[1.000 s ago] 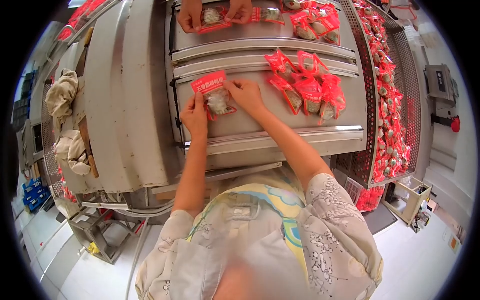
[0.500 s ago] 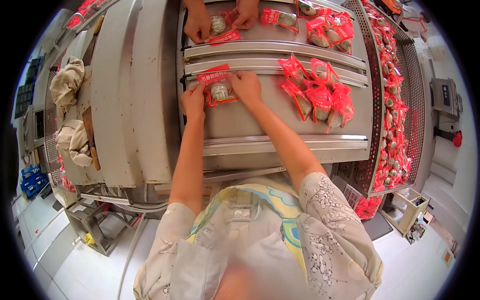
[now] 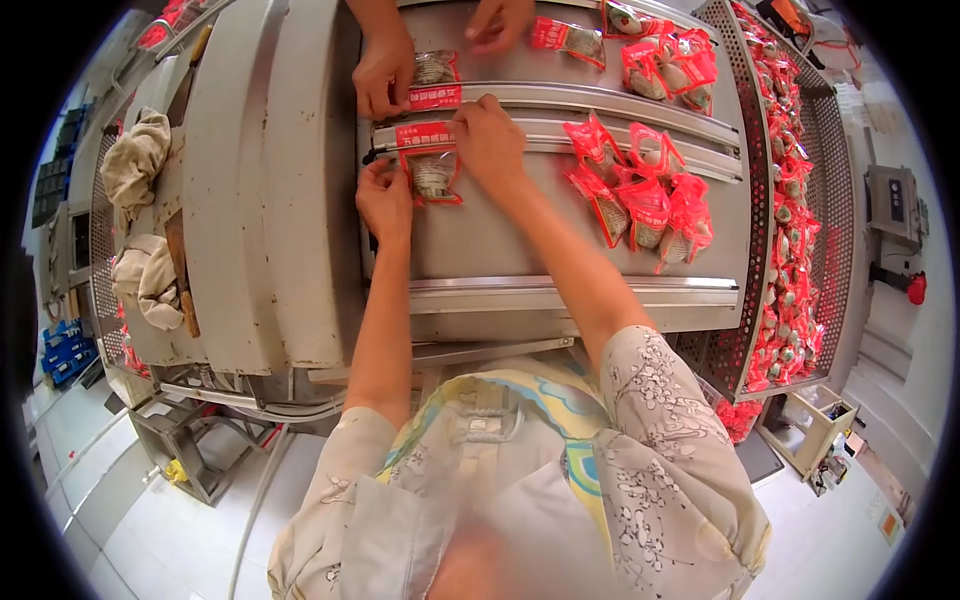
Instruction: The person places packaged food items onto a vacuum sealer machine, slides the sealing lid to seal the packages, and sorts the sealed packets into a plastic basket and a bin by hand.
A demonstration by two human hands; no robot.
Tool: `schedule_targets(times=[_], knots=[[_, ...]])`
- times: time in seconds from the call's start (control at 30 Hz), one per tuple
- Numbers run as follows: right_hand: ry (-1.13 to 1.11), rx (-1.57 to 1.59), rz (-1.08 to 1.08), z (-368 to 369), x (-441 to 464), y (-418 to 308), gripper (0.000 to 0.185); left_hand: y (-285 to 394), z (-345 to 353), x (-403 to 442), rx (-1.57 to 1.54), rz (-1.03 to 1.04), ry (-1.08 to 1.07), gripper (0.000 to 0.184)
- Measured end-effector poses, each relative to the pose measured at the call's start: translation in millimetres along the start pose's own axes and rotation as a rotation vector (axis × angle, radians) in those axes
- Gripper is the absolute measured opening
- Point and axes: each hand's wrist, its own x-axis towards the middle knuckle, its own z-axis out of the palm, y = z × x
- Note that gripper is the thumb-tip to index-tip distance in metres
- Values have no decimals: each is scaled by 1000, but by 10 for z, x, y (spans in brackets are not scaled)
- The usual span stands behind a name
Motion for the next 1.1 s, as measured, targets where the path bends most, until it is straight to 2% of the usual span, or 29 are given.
schedule_targets(times=[0.07,0.13,0.17,0.27,0.33,0.4,0.5,0.6,0.77,0.83,0.9,0.97,1.0,1.03,1.1], knots=[[-39,51,86,-14,4,14,18,-61,46,-15,-5,54,55,29],[61,225,59,-12,-78,27,15,-127,151,-66,8,154,134,30],[121,301,49,-47,-136,69,14,-165,208,-159,17,270,180,31],[88,199,-24,-269,-573,256,12,216,343,-572,63,596,206,31],[-69,99,-37,-572,-946,411,15,231,568,-754,69,496,-105,24],[-116,116,148,-830,-1349,570,21,160,887,-970,19,321,-417,21],[-159,43,191,-1297,-1718,741,28,158,1256,-1240,124,81,-727,22],[-48,137,230,-1493,-1847,859,26,252,1504,-1371,53,-5,-774,30],[215,251,162,-1626,-1605,819,13,253,1478,-1487,-214,26,-597,15],[262,243,96,-1548,-1495,859,20,152,1328,-1511,-352,33,-530,9],[267,212,15,-1373,-1370,958,30,49,1102,-1451,-303,52,-537,16],[132,360,197,-1144,-1319,991,31,-112,982,-1362,-293,126,-499,21],[60,432,285,-1057,-1286,972,32,-85,935,-1338,-301,127,-454,15],[-38,527,416,-1016,-1234,929,25,-50,890,-1317,-311,128,-407,9],[-122,562,390,-885,-1172,926,20,-55,845,-1260,-288,136,-307,10]])
